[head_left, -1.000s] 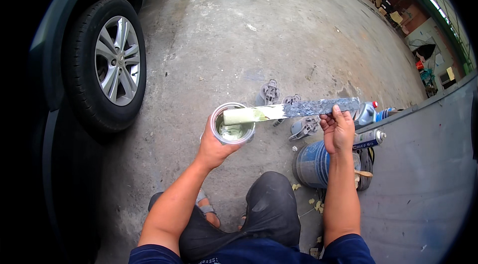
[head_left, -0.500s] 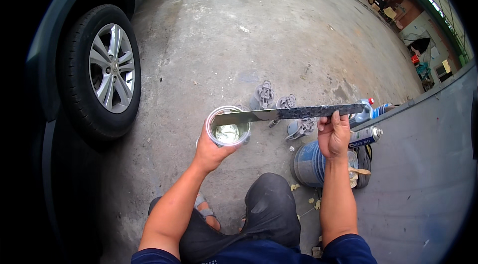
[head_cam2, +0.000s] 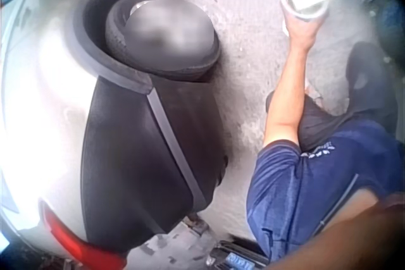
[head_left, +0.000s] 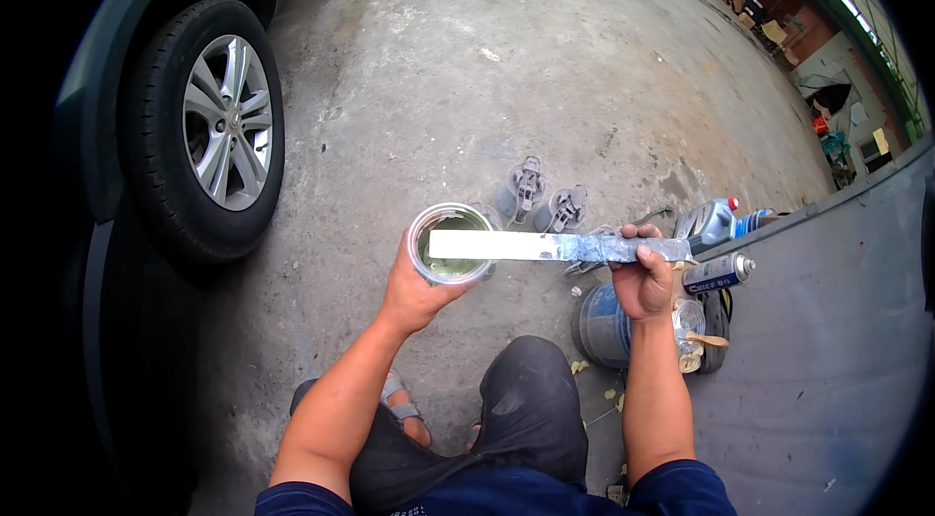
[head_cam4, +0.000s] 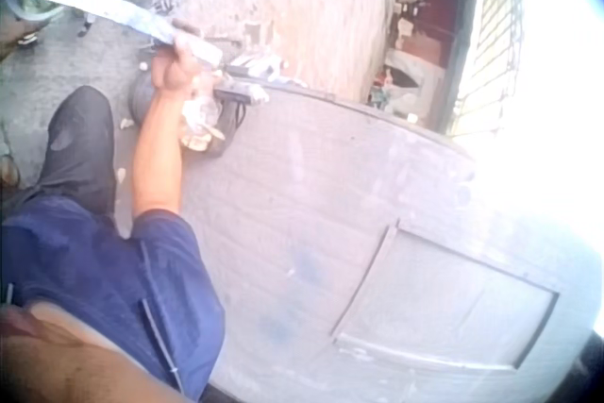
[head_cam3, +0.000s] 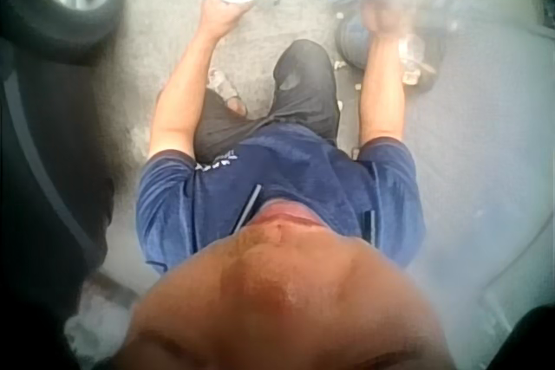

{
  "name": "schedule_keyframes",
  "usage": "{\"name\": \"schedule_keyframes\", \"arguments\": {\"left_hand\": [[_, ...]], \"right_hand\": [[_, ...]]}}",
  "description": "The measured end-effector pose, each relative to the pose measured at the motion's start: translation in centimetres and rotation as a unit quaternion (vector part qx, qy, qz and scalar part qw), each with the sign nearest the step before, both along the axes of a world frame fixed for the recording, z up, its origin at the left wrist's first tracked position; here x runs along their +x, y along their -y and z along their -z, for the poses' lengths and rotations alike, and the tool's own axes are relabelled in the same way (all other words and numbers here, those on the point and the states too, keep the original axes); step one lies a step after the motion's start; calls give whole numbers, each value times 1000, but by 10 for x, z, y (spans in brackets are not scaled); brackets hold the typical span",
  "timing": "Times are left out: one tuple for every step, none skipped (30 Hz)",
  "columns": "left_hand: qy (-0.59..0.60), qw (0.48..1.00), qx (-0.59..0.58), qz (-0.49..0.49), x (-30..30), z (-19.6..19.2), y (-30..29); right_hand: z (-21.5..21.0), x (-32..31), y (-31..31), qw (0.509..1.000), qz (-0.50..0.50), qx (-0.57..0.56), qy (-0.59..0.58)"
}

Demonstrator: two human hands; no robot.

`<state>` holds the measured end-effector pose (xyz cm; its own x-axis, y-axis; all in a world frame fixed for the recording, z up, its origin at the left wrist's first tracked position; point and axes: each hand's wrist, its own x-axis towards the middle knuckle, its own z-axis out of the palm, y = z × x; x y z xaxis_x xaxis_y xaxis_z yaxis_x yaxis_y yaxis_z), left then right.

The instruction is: The person walks through a garage, picks up a paint can and a scraper, and squats next to a car. They mix the paint with a stick and apply it to the rear bumper of the vehicle using the scraper.

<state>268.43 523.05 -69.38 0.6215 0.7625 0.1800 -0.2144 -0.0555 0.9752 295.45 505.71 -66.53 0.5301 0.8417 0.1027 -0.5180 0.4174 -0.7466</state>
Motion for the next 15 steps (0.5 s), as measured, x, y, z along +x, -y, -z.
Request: {"name": "schedule_keyframes", "arguments": {"left_hand": [[-6, 1000, 9, -4, -1, -1, 0], [-12, 1000, 19, -7, -1, -2, -1], [-15, 1000, 17, -10, -2, -2, -1], [-18, 1000, 14, -13, -4, -1, -3], [-22, 1000, 11, -16, -5, -1, -3], [-23, 999, 16, -19, -6, -1, -4], [-25, 999, 22, -23, -6, -1, -4], [-26, 999, 27, -26, -6, -1, -5], [-26, 999, 27, -27, -7, -1, -5], [-26, 999, 27, -27, -7, -2, -5], [-25, 999, 27, -27, -7, -3, -4], [-30, 999, 31, -28, -7, -3, -5], [-35, 998, 35, -29, -7, -2, -5], [-40, 998, 39, -30, -7, -1, -6], [-40, 998, 26, -28, -8, -1, -7]], "right_hand": [[6, 2, 2, 1000, 5, -18, -9], [10, 3, 4, 999, 10, -36, -19], [14, 4, 6, 998, 23, -49, -32], [18, 6, 10, 998, 11, -54, -41], [21, 8, 13, 997, -1, -60, -49], [23, 11, 17, 996, -13, -66, -58], [25, 14, 22, 995, -5, -83, -52], [25, 17, 25, 994, 3, -101, -45], [25, 19, 28, 992, 11, -118, -39], [27, 23, 32, 992, 15, -115, -41], [28, 27, 35, 993, 20, -111, -43], [29, 32, 39, 993, 26, -107, -44], [29, 36, 43, 994, 33, -92, -53], [29, 36, 43, 994, 37, -81, -64], [30, 37, 43, 994, 42, -71, -75]]}}
